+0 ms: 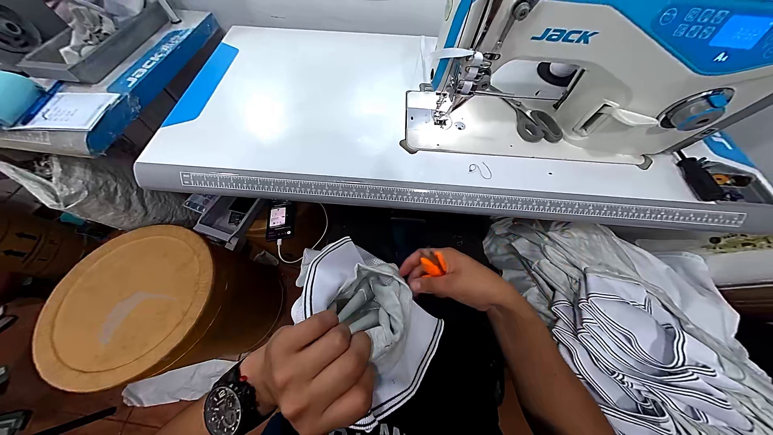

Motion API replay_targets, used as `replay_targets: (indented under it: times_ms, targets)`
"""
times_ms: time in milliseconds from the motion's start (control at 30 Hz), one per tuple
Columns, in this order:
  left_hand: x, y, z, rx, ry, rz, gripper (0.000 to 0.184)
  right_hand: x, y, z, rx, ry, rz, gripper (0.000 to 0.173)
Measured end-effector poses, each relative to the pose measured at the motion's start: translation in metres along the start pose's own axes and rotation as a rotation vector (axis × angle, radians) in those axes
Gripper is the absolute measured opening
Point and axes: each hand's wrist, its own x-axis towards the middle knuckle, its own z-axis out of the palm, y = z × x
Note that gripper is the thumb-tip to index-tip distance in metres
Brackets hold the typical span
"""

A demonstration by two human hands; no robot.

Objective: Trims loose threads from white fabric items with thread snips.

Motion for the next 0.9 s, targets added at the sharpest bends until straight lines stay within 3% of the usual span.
replay_targets:
  times_ms: [67, 133, 167, 200, 267, 333, 367, 400, 467, 533, 600, 667, 767, 800, 900]
  targets:
    - [-0.003, -0.001, -0.002, 0.006, -0.005, -0.006, 0.013, -0.006, 0.015, -0.021, -0.325, 0.285, 0.021, 0.017]
    - [-0.005, 0.000, -0.001, 0.008, 0.002, -0.014, 0.014, -0.010, 0.035, -0.039, -0.829, 0.730, 0.160, 0.015]
    - [-0.005, 0.000, 0.000, 0.005, 0.005, -0.023, 0.014, -0.015, 0.040, -0.045, -0.904, 0.833, 0.181, 0.018]
    - [-0.005, 0.000, 0.002, 0.006, 0.011, -0.038, 0.013, -0.022, 0.038, -0.051, -0.851, 0.811, 0.131, 0.020]
    - [-0.003, 0.003, 0.005, 0.001, 0.033, -0.090, 0.006, -0.041, 0.022, -0.041, -0.593, 0.537, -0.116, 0.040]
    - [0.000, 0.003, 0.007, -0.020, 0.049, -0.119, 0.011, -0.051, 0.000, -0.009, -0.411, 0.231, -0.417, 0.072]
    - [0.002, 0.002, 0.007, -0.024, 0.050, -0.126, 0.013, -0.053, -0.010, 0.010, -0.418, 0.137, -0.534, 0.074]
    - [0.004, 0.001, 0.006, -0.032, 0.052, -0.133, 0.013, -0.053, -0.016, 0.027, -0.492, 0.102, -0.625, 0.065]
    - [0.005, -0.001, 0.005, -0.086, 0.075, -0.184, 0.013, -0.045, -0.012, 0.052, -0.699, 0.232, -0.799, 0.039]
    - [0.005, 0.000, 0.006, -0.239, 0.076, -0.340, 0.017, -0.036, -0.003, 0.058, -0.666, 0.344, -0.901, 0.018]
    - [0.006, 0.000, 0.003, -0.540, 0.019, -0.593, 0.017, -0.037, -0.004, 0.048, -0.392, 0.222, -0.855, 0.016]
    - [0.008, -0.002, 0.001, -1.025, -0.035, -0.871, 0.012, -0.038, -0.006, 0.037, -0.099, 0.087, -0.725, 0.014]
    - [0.014, 0.005, 0.005, -1.760, 0.035, -1.334, 0.015, -0.033, -0.007, 0.033, 0.082, 0.155, -0.531, 0.010]
    - [0.018, 0.008, 0.007, -1.859, 0.091, -1.419, 0.020, -0.031, -0.009, 0.032, 0.016, 0.263, -0.514, 0.009]
    - [0.026, 0.012, 0.008, -1.821, 0.298, -1.509, 0.026, -0.036, -0.013, 0.004, -0.555, 0.669, -0.482, 0.017]
